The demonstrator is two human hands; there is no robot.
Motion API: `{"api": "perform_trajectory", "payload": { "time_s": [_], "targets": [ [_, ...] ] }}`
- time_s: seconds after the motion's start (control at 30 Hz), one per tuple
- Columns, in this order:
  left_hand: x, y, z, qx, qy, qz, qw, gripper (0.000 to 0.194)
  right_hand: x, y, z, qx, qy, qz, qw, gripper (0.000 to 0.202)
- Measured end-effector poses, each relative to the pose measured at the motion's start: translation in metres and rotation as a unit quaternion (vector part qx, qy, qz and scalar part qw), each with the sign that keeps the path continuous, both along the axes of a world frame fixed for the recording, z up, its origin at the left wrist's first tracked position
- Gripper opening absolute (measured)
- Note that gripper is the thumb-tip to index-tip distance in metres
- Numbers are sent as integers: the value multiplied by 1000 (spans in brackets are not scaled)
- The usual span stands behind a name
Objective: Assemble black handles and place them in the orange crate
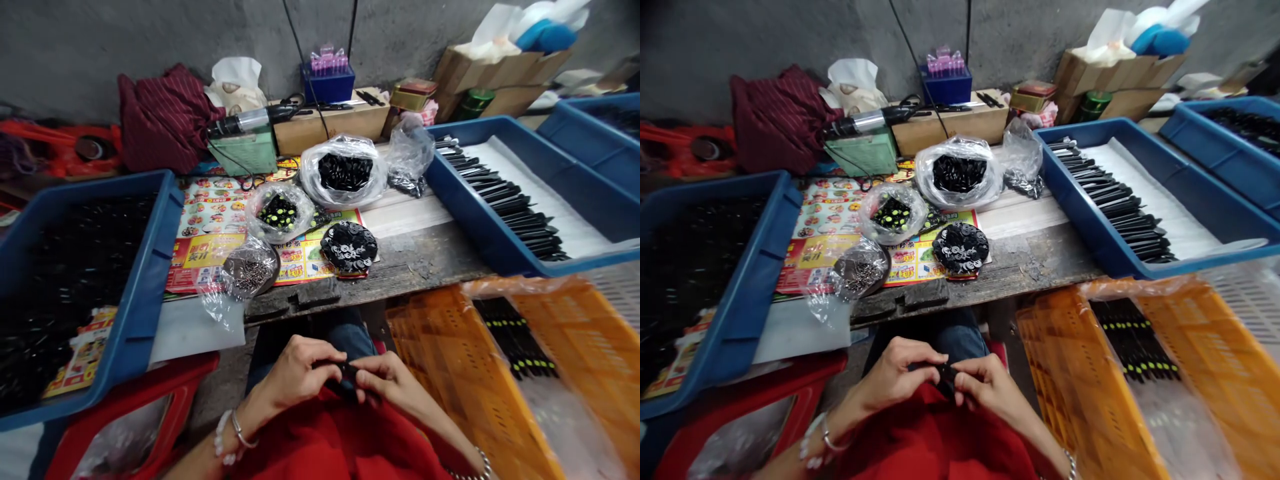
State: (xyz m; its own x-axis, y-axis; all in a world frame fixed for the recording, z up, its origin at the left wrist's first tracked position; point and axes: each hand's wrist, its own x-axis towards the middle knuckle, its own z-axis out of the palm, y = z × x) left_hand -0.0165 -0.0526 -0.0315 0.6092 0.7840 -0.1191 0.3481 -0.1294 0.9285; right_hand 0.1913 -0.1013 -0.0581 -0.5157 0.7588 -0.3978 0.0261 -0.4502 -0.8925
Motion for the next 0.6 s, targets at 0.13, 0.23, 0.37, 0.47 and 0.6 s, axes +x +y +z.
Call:
{"api": "perform_trajectory", "payload": {
  "time_s": [0.13,0.23,0.37,0.47,0.6],
  "targets": [
    [3,2,-3,-8,1,-41,999,16,2,-5,-7,-14,15,-4,1000,49],
    [4,5,-1,-32,24,-41,998,16,5,-3,-8,-20,17,5,1000,50],
    [7,4,0,-58,35,5,998,16,9,2,-7,-39,10,11,999,51],
    [7,2,-2,-56,50,15,997,11,8,4,-7,-43,7,10,999,49],
    [6,1,-4,-34,54,6,998,10,3,5,-8,-51,22,-13,998,43]
  ]
}}
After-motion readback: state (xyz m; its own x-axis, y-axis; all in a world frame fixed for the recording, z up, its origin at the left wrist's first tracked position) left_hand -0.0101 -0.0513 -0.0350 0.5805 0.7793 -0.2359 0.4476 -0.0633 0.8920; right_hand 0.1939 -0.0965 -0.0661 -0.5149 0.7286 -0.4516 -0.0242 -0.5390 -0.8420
